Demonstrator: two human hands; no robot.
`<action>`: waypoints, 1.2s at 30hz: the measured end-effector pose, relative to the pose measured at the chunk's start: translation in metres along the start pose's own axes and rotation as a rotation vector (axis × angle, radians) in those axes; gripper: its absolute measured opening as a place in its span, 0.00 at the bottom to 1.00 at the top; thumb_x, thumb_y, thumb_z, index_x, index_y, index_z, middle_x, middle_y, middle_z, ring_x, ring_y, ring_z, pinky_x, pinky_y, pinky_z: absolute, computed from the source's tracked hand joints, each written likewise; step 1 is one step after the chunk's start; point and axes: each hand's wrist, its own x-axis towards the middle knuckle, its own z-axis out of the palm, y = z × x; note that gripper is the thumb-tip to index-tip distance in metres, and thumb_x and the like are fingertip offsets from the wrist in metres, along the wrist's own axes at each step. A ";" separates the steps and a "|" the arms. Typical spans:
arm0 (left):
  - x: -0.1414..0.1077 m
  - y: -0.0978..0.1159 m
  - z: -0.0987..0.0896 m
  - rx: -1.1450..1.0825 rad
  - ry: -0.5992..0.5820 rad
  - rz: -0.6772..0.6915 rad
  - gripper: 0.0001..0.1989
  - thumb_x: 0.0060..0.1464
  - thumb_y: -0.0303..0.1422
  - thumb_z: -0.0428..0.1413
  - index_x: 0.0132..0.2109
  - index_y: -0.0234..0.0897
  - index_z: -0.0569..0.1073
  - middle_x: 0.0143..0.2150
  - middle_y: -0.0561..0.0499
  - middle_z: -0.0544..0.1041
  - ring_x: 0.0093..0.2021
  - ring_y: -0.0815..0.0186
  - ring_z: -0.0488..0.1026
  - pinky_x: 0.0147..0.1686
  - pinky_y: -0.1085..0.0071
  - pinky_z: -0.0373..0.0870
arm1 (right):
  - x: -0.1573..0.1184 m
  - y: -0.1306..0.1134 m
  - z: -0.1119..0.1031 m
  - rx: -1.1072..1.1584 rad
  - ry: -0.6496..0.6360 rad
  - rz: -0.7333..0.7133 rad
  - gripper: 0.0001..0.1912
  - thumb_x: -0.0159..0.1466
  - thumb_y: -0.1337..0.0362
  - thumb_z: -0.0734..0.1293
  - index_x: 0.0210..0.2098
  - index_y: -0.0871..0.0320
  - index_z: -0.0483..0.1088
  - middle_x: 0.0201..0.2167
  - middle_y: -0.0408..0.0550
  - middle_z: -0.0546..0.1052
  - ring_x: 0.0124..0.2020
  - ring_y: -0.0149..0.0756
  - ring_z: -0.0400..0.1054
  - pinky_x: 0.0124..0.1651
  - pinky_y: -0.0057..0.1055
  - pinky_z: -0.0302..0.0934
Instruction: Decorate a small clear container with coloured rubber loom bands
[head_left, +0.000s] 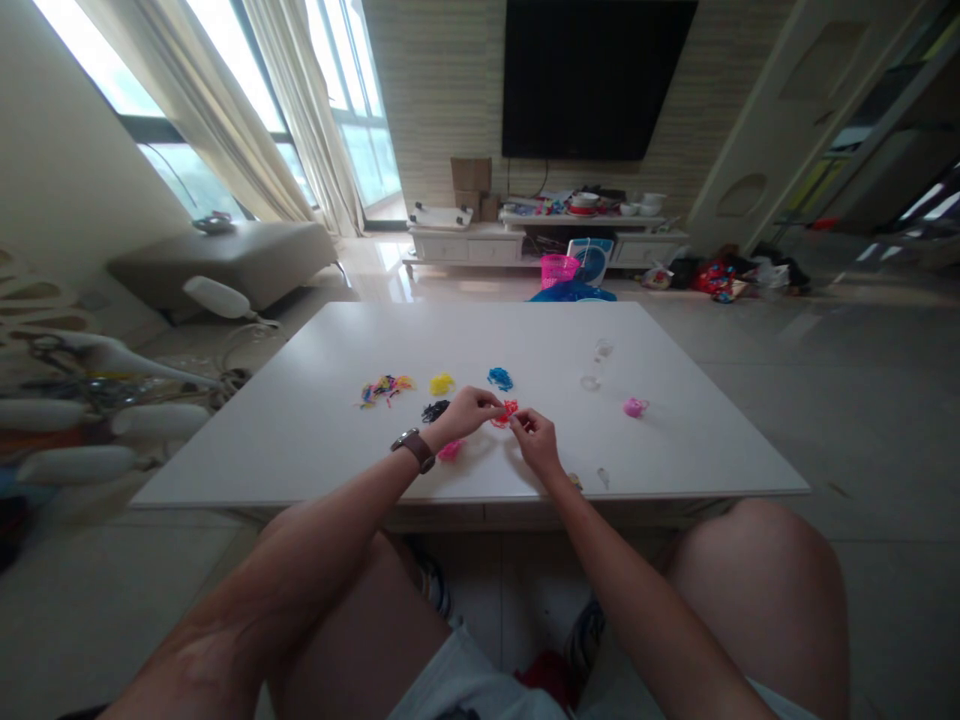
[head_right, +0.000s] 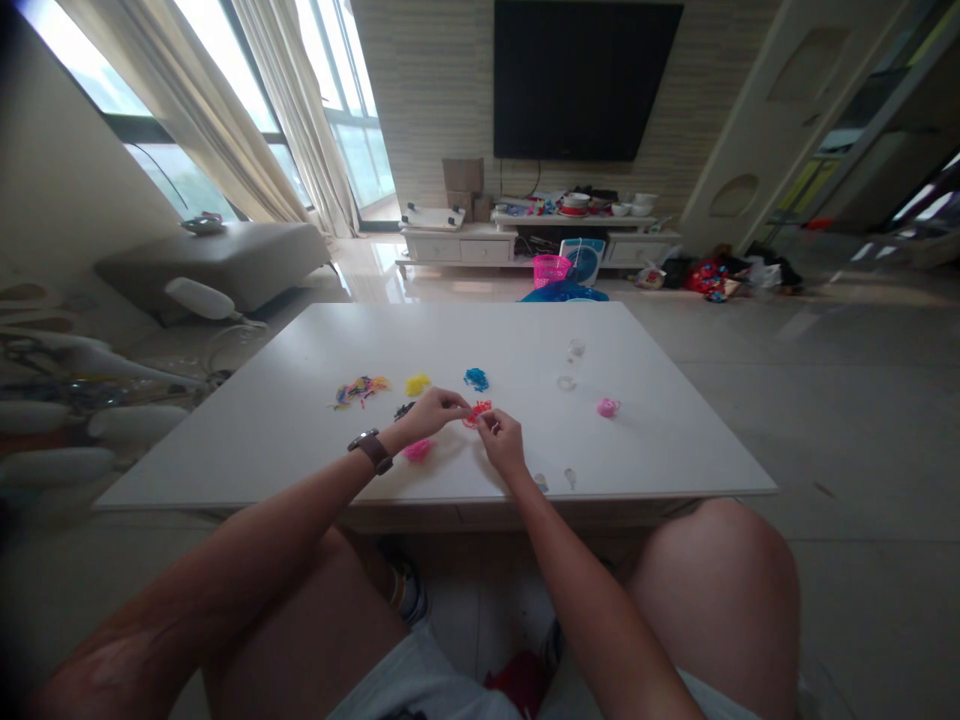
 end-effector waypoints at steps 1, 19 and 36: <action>0.000 0.001 0.000 -0.008 -0.001 -0.006 0.12 0.51 0.36 0.60 0.33 0.29 0.82 0.21 0.54 0.69 0.24 0.72 0.60 0.28 0.73 0.56 | 0.000 0.000 0.000 -0.003 0.000 0.002 0.15 0.63 0.53 0.67 0.28 0.57 0.72 0.23 0.42 0.73 0.25 0.33 0.63 0.30 0.30 0.57; 0.000 0.000 0.001 0.004 0.010 -0.027 0.13 0.51 0.37 0.60 0.34 0.29 0.81 0.21 0.56 0.63 0.24 0.72 0.56 0.26 0.73 0.51 | 0.000 -0.001 0.000 0.007 -0.037 -0.004 0.14 0.63 0.54 0.67 0.26 0.57 0.72 0.22 0.42 0.72 0.24 0.32 0.62 0.30 0.30 0.56; 0.003 0.004 -0.004 -0.095 -0.042 -0.111 0.14 0.53 0.35 0.55 0.34 0.28 0.82 0.22 0.53 0.69 0.25 0.71 0.61 0.27 0.73 0.57 | 0.003 0.005 -0.001 -0.025 0.047 0.006 0.13 0.63 0.54 0.66 0.31 0.57 0.75 0.26 0.45 0.77 0.28 0.35 0.68 0.32 0.31 0.60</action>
